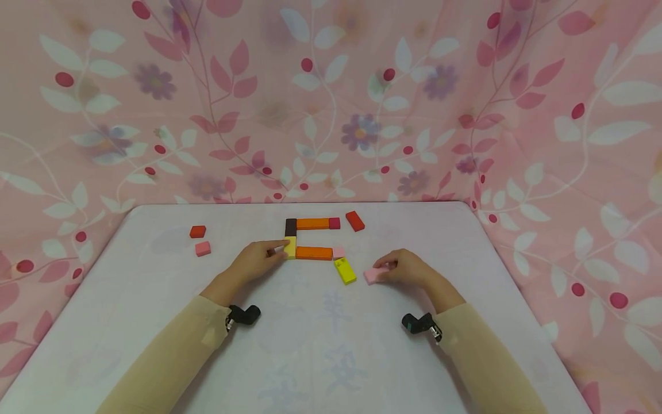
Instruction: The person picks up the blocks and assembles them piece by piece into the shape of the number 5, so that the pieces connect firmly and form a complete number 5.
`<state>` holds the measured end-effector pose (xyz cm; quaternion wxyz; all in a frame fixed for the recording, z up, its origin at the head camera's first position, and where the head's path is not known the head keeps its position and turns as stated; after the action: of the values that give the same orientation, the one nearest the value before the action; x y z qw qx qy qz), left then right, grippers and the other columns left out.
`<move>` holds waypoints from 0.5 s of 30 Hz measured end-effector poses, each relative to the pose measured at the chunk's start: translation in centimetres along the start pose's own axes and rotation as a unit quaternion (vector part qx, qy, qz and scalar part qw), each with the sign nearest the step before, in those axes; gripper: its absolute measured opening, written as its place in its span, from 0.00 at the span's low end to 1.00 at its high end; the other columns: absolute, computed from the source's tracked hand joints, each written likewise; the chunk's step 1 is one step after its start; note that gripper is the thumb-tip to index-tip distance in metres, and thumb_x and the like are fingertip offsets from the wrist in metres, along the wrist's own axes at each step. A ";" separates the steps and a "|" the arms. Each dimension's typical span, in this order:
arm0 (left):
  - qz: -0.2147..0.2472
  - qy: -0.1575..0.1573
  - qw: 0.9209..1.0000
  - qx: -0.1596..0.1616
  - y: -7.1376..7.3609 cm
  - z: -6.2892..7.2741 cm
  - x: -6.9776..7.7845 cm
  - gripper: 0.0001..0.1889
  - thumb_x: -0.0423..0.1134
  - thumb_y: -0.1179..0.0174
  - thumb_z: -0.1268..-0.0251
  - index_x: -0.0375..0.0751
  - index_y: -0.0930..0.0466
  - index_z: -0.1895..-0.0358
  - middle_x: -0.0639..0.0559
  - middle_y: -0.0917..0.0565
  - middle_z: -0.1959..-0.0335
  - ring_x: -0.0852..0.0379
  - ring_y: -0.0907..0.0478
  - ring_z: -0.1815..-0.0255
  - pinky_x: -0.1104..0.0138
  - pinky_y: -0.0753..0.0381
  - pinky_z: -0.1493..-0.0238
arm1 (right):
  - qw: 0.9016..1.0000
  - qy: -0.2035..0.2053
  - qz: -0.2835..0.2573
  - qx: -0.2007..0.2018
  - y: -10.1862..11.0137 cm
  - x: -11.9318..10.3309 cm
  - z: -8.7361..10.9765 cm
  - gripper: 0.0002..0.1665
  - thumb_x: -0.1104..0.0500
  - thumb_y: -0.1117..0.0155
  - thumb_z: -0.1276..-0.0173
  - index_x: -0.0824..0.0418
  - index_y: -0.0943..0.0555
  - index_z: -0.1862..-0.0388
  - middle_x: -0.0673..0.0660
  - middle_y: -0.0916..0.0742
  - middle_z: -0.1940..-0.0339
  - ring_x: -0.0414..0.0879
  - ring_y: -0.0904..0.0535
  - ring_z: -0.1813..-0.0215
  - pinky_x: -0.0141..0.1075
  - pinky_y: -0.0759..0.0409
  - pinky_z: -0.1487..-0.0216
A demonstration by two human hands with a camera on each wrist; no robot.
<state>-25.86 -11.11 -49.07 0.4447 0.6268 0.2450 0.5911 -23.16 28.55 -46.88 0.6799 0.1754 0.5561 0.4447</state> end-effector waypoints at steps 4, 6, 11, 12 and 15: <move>0.003 -0.013 1.000 0.009 0.1 0.2 0.1 0.23 0.54 0.40 0.28 0.61 0.24 0.32 0.53 0.24 0.71 0.54 0.28 0.66 0.61 0.30 0.62 | 1.000 0.025 0.000 -0.011 -0.5 -0.2 0.3 0.17 0.50 0.23 0.40 0.48 0.11 0.51 0.50 0.17 0.61 0.50 0.28 0.56 0.39 0.26 0.58; 0.005 -0.023 1.000 0.016 0.1 0.2 0.1 0.23 0.52 0.40 0.28 0.59 0.23 0.32 0.53 0.24 0.72 0.54 0.29 0.66 0.60 0.30 0.61 | 0.999 0.039 -0.002 -0.017 -0.7 -0.4 0.4 0.18 0.49 0.22 0.41 0.47 0.11 0.52 0.50 0.18 0.63 0.49 0.27 0.57 0.40 0.26 0.59; 0.005 -0.032 0.999 0.022 0.1 0.4 0.1 0.23 0.51 0.40 0.28 0.58 0.23 0.32 0.54 0.23 0.71 0.54 0.28 0.65 0.60 0.29 0.60 | 0.998 0.060 -0.001 -0.025 -1.4 -0.9 0.9 0.16 0.48 0.22 0.41 0.47 0.10 0.53 0.51 0.20 0.69 0.49 0.27 0.59 0.40 0.27 0.61; 0.006 -0.031 0.999 0.022 0.1 0.4 0.1 0.23 0.52 0.40 0.28 0.58 0.23 0.32 0.54 0.23 0.70 0.54 0.28 0.65 0.60 0.29 0.59 | 0.998 0.061 -0.002 -0.025 -1.5 -1.0 1.0 0.16 0.48 0.22 0.41 0.47 0.10 0.53 0.50 0.20 0.68 0.49 0.27 0.59 0.40 0.27 0.61; 0.006 -0.027 0.999 0.019 0.1 0.3 0.1 0.23 0.53 0.41 0.28 0.59 0.24 0.32 0.53 0.22 0.70 0.54 0.28 0.64 0.60 0.29 0.59 | 0.998 0.064 0.001 -0.029 -1.9 -1.5 1.4 0.16 0.48 0.22 0.42 0.46 0.10 0.54 0.49 0.19 0.66 0.49 0.27 0.58 0.40 0.26 0.59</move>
<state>-25.54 -11.16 -48.87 0.4357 0.6521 0.2399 0.5722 -21.06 26.68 -46.95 0.6474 0.1275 0.5852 0.4713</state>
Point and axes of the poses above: each hand's wrist, its own z-axis away from the middle knuckle, its own y-axis out of the back of the hand, x = y × z, the point moved 1 cm from there along -z, towards the middle knuckle
